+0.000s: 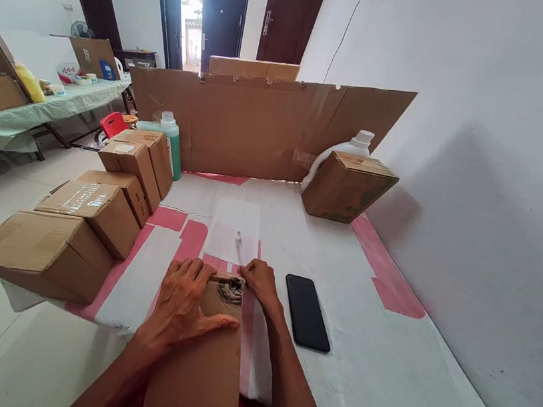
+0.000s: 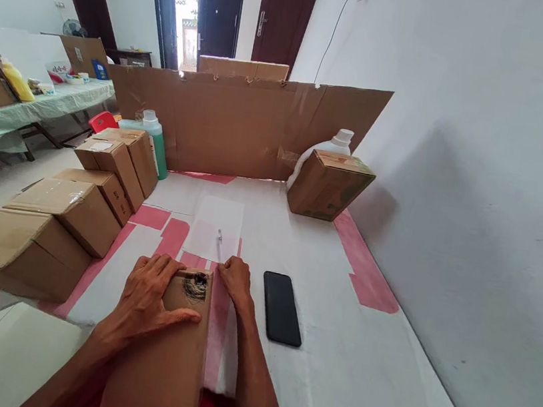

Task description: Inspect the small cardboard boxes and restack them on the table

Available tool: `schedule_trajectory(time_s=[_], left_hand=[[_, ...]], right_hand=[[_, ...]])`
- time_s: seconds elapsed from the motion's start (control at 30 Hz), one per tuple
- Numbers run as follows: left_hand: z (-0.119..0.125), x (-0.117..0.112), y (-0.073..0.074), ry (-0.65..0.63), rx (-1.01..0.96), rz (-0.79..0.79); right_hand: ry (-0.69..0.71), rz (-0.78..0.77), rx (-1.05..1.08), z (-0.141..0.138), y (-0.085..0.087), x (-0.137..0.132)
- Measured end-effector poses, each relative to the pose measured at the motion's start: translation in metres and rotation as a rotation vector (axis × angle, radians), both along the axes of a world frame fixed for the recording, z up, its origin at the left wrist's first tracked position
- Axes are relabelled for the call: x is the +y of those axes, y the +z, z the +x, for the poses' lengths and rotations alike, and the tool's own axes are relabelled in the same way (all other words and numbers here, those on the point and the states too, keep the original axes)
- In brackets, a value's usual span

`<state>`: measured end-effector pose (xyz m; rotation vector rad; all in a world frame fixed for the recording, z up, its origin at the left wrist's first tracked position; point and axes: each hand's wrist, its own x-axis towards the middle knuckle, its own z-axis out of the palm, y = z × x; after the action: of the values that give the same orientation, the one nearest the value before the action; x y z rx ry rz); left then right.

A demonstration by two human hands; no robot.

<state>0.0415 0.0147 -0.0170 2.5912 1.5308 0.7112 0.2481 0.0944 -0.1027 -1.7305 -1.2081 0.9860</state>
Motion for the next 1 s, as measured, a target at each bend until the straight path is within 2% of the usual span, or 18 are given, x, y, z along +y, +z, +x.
schedule_trajectory(time_s=[0.07,0.2,0.27,0.33,0.47,0.67,0.87,0.93,1.0], left_hand=[[0.002,0.001,0.000,0.006,-0.005,-0.013],[0.004,0.002,-0.002,0.015,-0.014,-0.009],[0.004,0.002,-0.002,0.013,-0.017,-0.021],[0.004,0.002,-0.002,0.009,-0.017,-0.028],[0.003,0.002,-0.002,0.018,0.007,-0.008],[0.002,0.002,-0.003,0.029,0.001,-0.008],[0.001,0.003,-0.004,0.034,-0.029,0.003],[0.000,0.003,-0.005,0.037,-0.023,0.008],[0.000,0.003,-0.007,0.042,-0.018,0.014]], right_hand=[[-0.033,0.087,0.131,0.004,0.010,-0.012],[-0.141,0.325,0.412,0.003,0.043,-0.050],[-0.114,0.428,0.543,-0.003,0.059,-0.071],[-0.032,0.462,0.560,-0.013,0.070,-0.086],[0.067,0.429,0.413,-0.027,0.082,-0.097],[0.136,0.423,0.376,-0.028,0.087,-0.096],[0.130,0.297,0.391,0.007,0.077,-0.088],[0.127,0.164,0.187,0.023,0.067,-0.077],[0.131,-0.001,-0.117,0.036,0.055,-0.065]])
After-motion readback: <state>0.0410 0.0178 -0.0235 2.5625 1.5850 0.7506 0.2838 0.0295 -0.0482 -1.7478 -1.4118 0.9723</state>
